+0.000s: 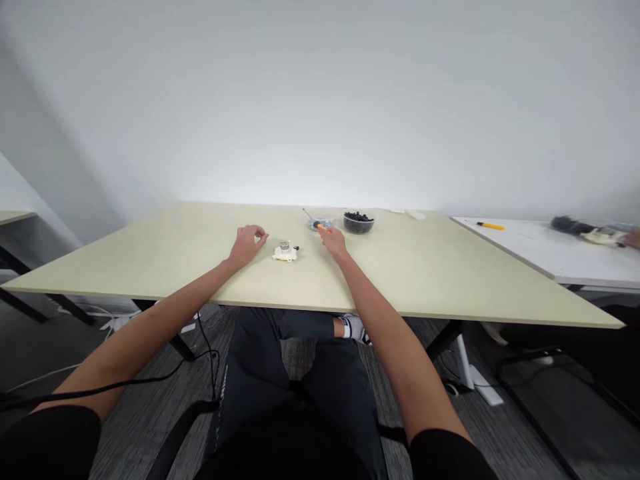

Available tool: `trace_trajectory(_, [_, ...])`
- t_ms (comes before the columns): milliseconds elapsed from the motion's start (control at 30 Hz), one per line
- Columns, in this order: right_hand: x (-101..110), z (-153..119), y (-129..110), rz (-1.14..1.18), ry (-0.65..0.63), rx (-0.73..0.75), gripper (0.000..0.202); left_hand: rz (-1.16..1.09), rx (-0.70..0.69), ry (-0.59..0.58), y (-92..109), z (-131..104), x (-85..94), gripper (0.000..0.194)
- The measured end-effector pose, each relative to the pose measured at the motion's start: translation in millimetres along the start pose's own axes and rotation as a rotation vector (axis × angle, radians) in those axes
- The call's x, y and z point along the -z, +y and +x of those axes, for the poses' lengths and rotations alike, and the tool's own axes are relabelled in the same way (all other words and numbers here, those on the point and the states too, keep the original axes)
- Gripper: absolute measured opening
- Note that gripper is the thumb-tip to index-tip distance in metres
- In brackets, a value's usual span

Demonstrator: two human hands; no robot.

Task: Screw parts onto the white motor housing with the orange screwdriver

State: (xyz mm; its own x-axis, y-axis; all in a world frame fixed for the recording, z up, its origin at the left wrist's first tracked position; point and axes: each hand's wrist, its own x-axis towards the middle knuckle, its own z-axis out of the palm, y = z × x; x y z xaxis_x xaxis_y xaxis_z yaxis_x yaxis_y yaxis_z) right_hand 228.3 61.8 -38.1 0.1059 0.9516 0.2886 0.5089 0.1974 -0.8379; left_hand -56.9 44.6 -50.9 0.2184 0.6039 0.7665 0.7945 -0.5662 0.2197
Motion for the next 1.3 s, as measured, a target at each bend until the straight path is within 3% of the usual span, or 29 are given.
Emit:
trace_trajectory(200, [0.1, 0.6, -5.8, 0.389, -0.116, -0.065, 0.038, 0.01, 0.006, -0.002, 0.1, -0.1, -0.1, 0.006])
trace_trajectory(367, [-0.7, -2.1, -6.7, 0.497, -0.189, -0.051, 0.041, 0.012, -0.001, -0.006, -0.6, 0.0, -0.7, 0.008])
trace_trajectory(600, [-7.1, -5.2, -7.5, 0.414, -0.098, 0.013, 0.053, 0.006, 0.008, -0.018, -2.0, -0.5, -1.4, 0.008])
trace_trajectory(933, [-3.0, -5.4, -11.3, 0.17, 0.024, 0.127, 0.037, -0.004, 0.009, -0.037, -2.3, 0.1, -1.9, 0.008])
trace_trajectory(1300, [-2.4, -3.6, -7.0, -0.006, -0.033, 0.159, 0.038, -0.011, 0.024, -0.05, -3.4, 1.1, -3.6, 0.007])
